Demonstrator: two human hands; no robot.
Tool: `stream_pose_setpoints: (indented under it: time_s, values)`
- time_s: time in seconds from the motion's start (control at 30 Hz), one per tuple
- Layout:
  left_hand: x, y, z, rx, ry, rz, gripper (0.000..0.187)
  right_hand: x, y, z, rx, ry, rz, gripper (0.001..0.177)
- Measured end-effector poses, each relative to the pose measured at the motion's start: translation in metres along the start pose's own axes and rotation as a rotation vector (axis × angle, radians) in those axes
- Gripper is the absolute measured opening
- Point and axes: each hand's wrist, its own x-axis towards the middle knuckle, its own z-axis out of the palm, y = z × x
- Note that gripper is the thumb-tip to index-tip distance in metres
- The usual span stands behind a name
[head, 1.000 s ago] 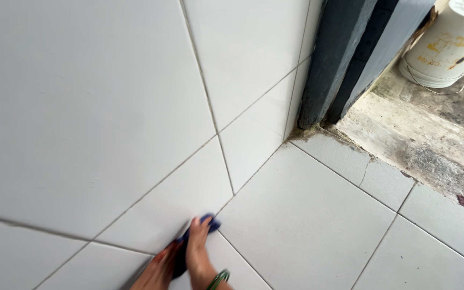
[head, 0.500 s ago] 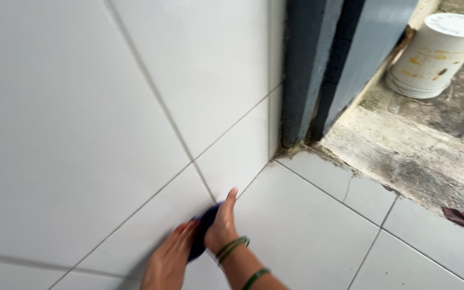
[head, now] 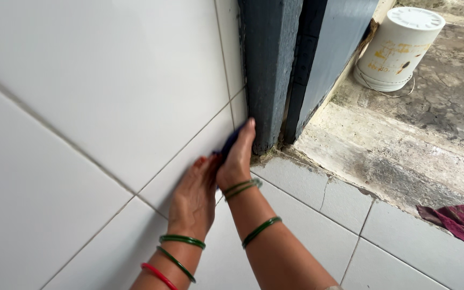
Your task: The person wipes wall tiles with a blue cloth, moving from a corner across the tiled surface and along the edges near a pipe and doorframe.
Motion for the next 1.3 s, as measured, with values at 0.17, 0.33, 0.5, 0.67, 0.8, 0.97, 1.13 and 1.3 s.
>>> stream_pose_setpoints:
  time_s: [0.17,0.33,0.5,0.67,0.8,0.97,1.13,1.3]
  values:
    - [-0.021,-0.054,-0.034,0.011,0.242,-0.348,0.069,-0.067,-0.037,0.068,-0.38,-0.11,-0.392,0.09]
    - [-0.087,-0.135,-0.071,-0.005,0.415,-0.519,0.072,-0.149,-0.054,0.13,-0.875,-0.401,-0.935,0.068]
    - [-0.135,-0.208,-0.096,0.312,0.526,-0.603,0.068,-0.183,-0.087,0.155,-0.934,-0.525,-1.175,0.057]
    - [-0.173,-0.273,-0.124,0.443,0.447,-0.575,0.062,-0.203,-0.107,0.182,-1.014,-0.569,-1.199,0.056]
    - [-0.209,-0.3,-0.136,0.55,0.439,-0.668,0.061,-0.255,-0.101,0.211,-1.021,-0.617,-1.281,0.067]
    - [-0.268,-0.329,-0.143,0.499,0.446,-0.767,0.062,-0.324,-0.113,0.254,-1.139,-0.766,-1.21,0.076]
    - [-0.319,-0.35,-0.15,0.432,0.391,-0.889,0.063,-0.381,-0.108,0.298,-1.219,-0.811,-1.482,0.069]
    - [-0.361,-0.358,-0.131,0.365,0.39,-1.027,0.063,-0.421,-0.083,0.325,-1.336,-0.888,-1.751,0.073]
